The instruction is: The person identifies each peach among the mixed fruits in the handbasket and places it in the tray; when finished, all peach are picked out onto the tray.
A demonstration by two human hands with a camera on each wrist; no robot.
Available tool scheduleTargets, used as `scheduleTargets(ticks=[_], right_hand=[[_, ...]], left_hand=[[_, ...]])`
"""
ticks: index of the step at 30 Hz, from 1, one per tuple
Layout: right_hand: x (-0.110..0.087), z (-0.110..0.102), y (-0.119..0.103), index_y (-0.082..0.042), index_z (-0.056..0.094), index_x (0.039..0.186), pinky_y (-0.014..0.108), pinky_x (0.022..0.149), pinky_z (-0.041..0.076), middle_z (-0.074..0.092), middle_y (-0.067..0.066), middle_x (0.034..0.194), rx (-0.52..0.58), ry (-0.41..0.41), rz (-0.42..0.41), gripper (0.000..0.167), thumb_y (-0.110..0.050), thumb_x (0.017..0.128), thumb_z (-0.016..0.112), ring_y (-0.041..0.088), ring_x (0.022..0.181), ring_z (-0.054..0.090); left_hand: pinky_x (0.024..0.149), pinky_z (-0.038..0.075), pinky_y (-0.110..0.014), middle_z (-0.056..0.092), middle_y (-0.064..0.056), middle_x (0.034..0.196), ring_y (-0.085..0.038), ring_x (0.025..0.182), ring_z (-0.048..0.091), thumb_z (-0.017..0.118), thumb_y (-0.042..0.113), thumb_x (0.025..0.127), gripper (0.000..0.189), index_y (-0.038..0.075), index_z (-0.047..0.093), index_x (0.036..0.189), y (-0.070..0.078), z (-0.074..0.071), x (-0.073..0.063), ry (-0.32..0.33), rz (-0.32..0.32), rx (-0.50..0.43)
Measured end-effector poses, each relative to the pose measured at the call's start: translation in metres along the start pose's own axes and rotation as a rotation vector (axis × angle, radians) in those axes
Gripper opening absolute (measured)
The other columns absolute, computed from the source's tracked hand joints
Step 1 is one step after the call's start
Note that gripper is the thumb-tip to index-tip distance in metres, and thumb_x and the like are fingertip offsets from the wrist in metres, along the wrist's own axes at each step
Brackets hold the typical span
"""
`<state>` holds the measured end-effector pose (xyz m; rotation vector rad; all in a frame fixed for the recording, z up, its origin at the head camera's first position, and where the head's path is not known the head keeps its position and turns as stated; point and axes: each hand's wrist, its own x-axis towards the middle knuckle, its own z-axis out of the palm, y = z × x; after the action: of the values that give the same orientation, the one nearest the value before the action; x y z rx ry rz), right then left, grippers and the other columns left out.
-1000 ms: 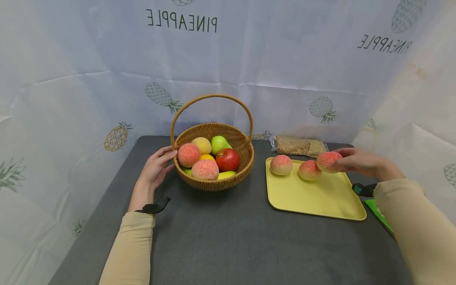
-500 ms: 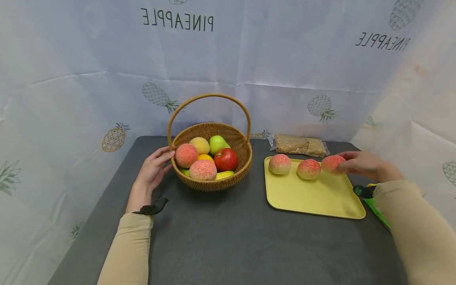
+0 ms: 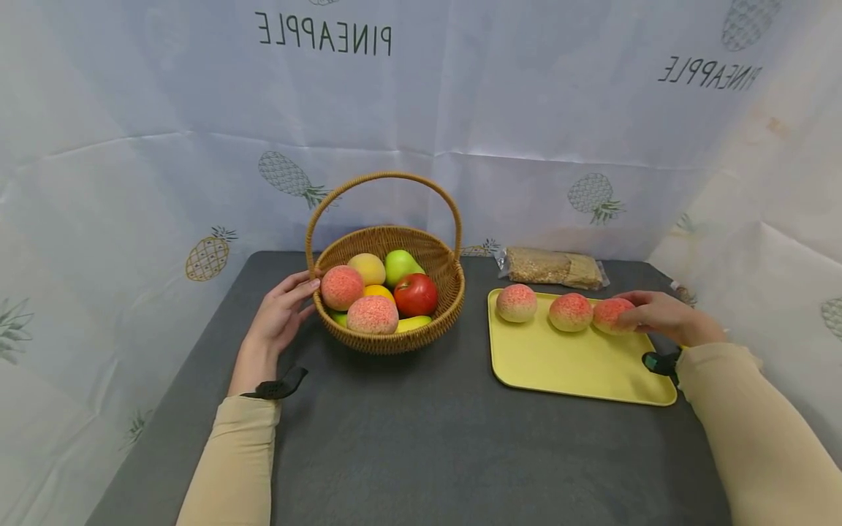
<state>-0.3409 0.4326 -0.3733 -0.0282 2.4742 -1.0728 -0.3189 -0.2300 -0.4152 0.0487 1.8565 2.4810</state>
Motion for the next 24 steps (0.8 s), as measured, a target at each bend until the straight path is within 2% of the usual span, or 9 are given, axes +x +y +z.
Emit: scheduleTargets(ticks=[9, 16, 20, 24], right_hand=[[-0.0017, 0.0016, 0.0014, 0.013, 0.018, 0.156, 0.058, 0.106, 0.043, 0.036, 0.035, 0.149, 0.020, 0.014, -0.027, 0.080, -0.019, 0.098, 0.064, 0.037, 0.122, 0.052], [-0.0013, 0.0042, 0.0025, 0.018, 0.013, 0.154, 0.055, 0.102, 0.047, 0.033, 0.039, 0.147, -0.024, 0.042, -0.019, 0.082, -0.019, 0.101, 0.062, 0.042, 0.123, 0.050], [-0.0037, 0.0064, 0.0019, 0.019, 0.013, 0.153, 0.050, 0.097, 0.050, 0.037, 0.038, 0.143, -0.039, 0.052, -0.034, 0.078, -0.016, 0.102, 0.060, 0.037, 0.115, 0.053], [-0.0080, 0.0072, 0.0017, 0.019, 0.011, 0.154, 0.048, 0.095, 0.052, 0.036, 0.038, 0.145, -0.054, 0.063, -0.040, 0.078, -0.016, 0.103, 0.059, 0.031, 0.112, 0.056]], left_hand=[[0.119, 0.025, -0.053, 0.053, 0.000, 0.135, -0.019, 0.135, 0.045, 0.070, 0.026, 0.101, 0.050, 0.006, 0.052, 0.143, 0.0002, 0.0000, -0.0001, -0.009, -0.001, 0.009], [0.109, 0.039, -0.040, 0.055, 0.001, 0.133, -0.016, 0.131, 0.049, 0.071, 0.026, 0.100, 0.051, 0.007, 0.052, 0.144, 0.0013, -0.0005, -0.0006, -0.012, 0.004, 0.002], [0.105, 0.042, -0.038, 0.056, 0.001, 0.132, -0.016, 0.130, 0.050, 0.071, 0.026, 0.100, 0.049, 0.008, 0.054, 0.142, 0.0016, -0.0013, -0.0011, -0.008, 0.007, 0.002], [0.109, 0.039, -0.042, 0.056, 0.001, 0.132, -0.017, 0.131, 0.050, 0.070, 0.025, 0.101, 0.043, 0.011, 0.057, 0.139, 0.0016, -0.0005, -0.0007, -0.009, 0.006, 0.009]])
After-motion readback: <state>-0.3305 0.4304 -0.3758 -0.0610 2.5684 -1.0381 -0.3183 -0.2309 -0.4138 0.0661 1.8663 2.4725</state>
